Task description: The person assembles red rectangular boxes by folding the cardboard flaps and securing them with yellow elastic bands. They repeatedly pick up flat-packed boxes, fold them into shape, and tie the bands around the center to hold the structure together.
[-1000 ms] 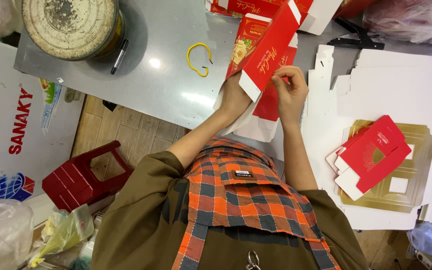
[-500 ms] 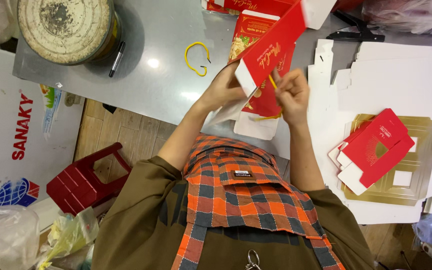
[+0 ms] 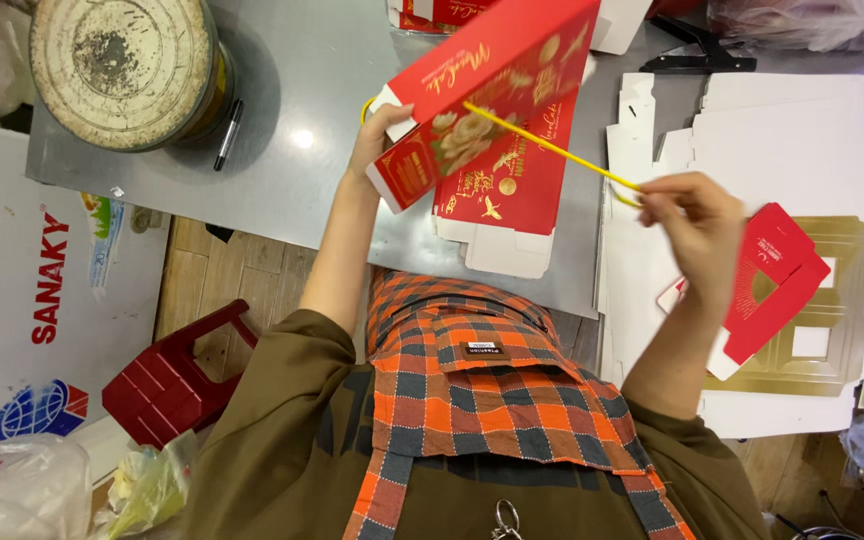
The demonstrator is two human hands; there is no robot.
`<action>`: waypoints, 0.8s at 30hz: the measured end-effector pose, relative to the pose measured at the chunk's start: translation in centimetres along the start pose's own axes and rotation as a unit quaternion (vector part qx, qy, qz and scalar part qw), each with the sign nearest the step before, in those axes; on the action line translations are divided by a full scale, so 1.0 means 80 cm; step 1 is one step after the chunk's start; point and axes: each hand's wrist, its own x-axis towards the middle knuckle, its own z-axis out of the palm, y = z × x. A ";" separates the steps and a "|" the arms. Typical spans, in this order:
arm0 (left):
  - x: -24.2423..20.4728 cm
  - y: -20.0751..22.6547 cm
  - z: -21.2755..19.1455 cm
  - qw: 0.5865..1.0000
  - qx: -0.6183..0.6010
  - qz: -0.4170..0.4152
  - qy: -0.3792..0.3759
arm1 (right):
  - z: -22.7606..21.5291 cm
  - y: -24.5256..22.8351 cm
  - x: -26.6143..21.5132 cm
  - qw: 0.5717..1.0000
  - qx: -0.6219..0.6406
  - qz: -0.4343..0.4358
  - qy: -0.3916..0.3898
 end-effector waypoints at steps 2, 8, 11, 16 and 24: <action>0.014 -0.006 -0.037 0.998 0.032 -0.046 -0.014 | -0.022 -0.006 -0.014 0.999 -0.001 0.005 0.044; 0.016 -0.005 -0.062 0.935 0.330 -0.120 0.037 | -0.044 -0.011 -0.022 0.989 -0.013 -0.003 0.145; 0.004 0.015 -0.019 0.689 0.688 -0.097 0.209 | -0.021 -0.009 -0.003 0.992 0.011 -0.001 0.127; -0.017 -0.012 0.078 0.587 0.711 0.387 -0.029 | 0.052 -0.015 0.042 0.999 -0.009 0.028 -0.031; -0.009 -0.055 0.154 0.638 0.621 0.436 -0.130 | 0.104 0.017 0.112 0.989 -0.043 0.083 -0.118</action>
